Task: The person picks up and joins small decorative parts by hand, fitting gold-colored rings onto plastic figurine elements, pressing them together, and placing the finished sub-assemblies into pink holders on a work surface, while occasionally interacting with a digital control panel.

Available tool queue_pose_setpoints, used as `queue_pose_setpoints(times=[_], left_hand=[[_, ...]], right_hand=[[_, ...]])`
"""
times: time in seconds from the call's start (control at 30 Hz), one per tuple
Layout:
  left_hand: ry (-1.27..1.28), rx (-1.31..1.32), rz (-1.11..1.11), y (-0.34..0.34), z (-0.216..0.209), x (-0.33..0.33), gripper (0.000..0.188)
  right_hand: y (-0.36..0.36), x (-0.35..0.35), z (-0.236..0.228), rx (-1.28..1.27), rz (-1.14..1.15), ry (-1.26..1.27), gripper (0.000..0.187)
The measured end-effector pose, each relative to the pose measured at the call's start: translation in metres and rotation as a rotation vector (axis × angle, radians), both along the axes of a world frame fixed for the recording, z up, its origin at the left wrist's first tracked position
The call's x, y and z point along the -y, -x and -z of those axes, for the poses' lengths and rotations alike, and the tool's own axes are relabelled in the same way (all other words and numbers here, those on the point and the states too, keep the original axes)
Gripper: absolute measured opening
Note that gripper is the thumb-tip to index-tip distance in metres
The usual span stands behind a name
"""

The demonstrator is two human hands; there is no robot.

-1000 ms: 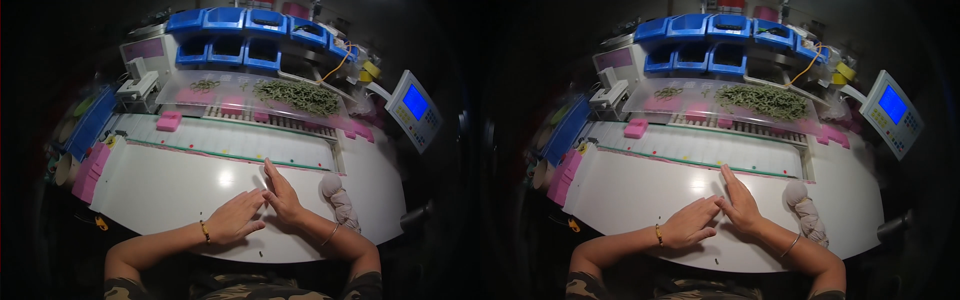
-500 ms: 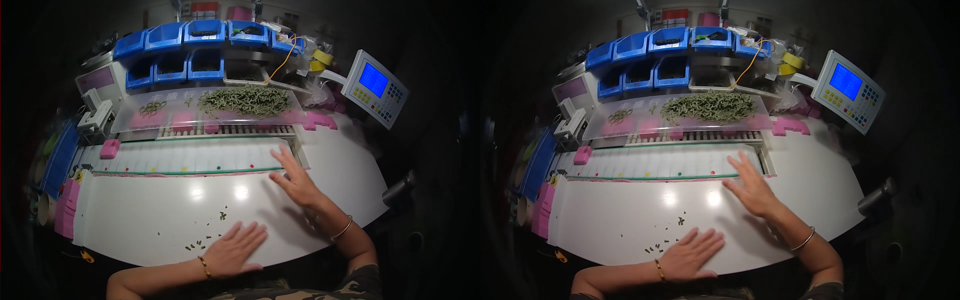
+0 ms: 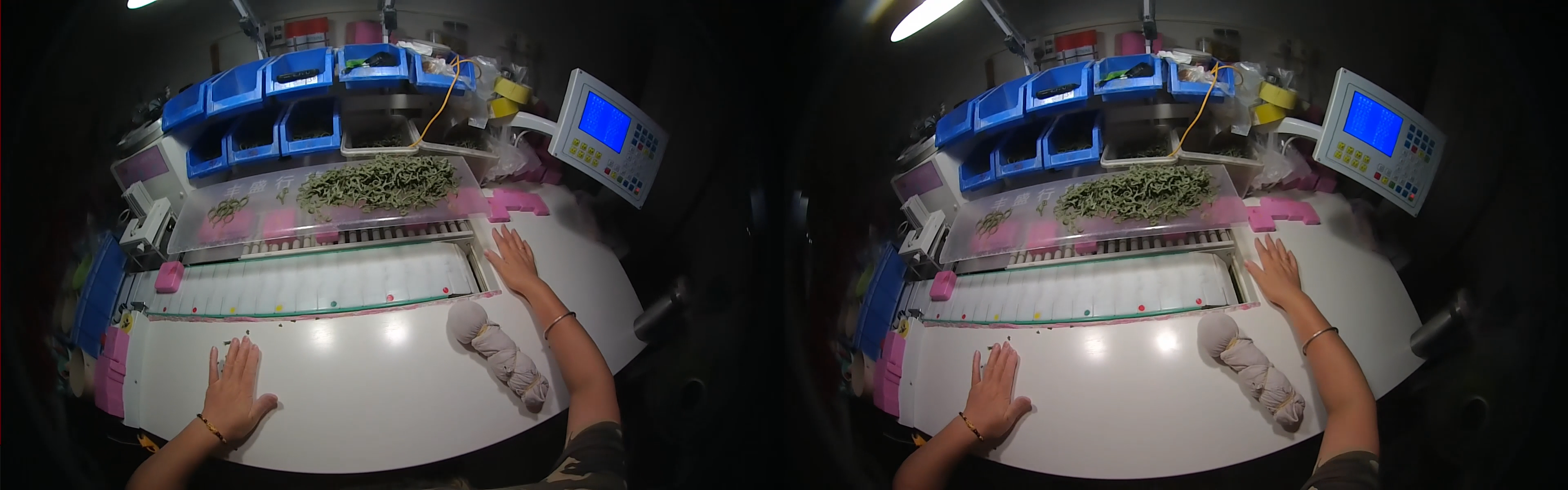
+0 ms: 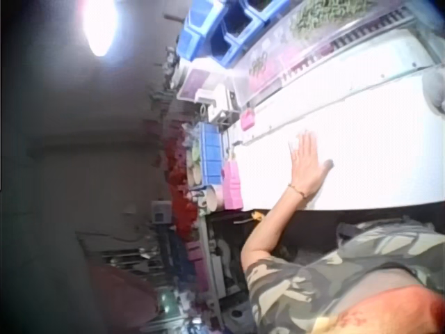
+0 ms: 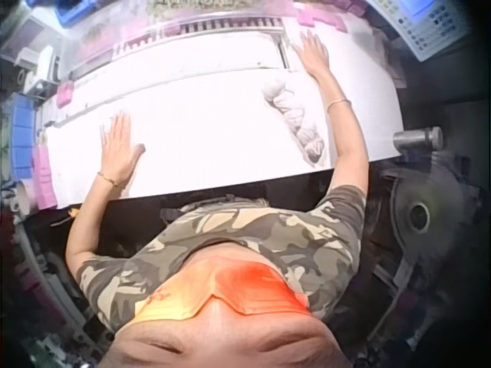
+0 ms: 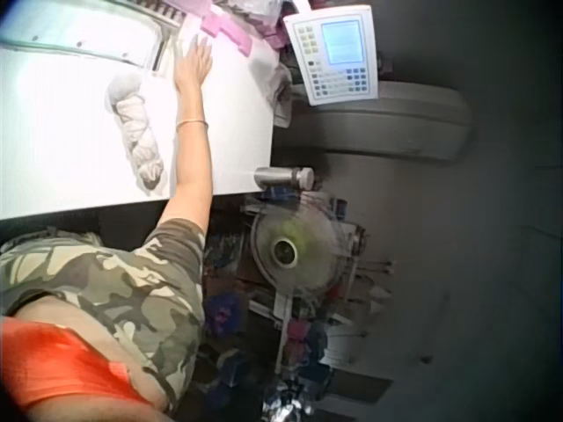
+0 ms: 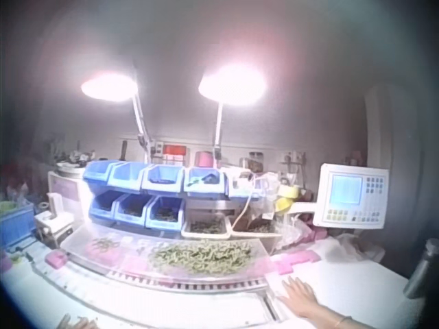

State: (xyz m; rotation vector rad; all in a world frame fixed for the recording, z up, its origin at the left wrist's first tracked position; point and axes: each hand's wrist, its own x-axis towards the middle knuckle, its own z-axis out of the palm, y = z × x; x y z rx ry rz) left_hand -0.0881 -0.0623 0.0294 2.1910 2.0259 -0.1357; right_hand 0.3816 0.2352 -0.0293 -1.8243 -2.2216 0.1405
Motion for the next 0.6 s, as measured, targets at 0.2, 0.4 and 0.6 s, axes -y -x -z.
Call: queue_pose_setpoints(times=[0.2,0.4,0.6], left_hand=[[-0.069,0.11,0.213,-0.043,-0.01,-0.042,0.083],[-0.201,0.224,0.454,-0.11,-0.003,-0.14,0.073],[-0.386,0.231,0.396,-0.184,0.026,-0.275,0.066]], right_hand=[[0.004,-0.045,0.006,0.005,-0.037,-0.027,0.068],[-0.01,-0.068,0.011,-0.307,0.196,-0.41,0.05],[-0.058,-0.098,0.013,-0.204,0.69,-0.435,0.058]])
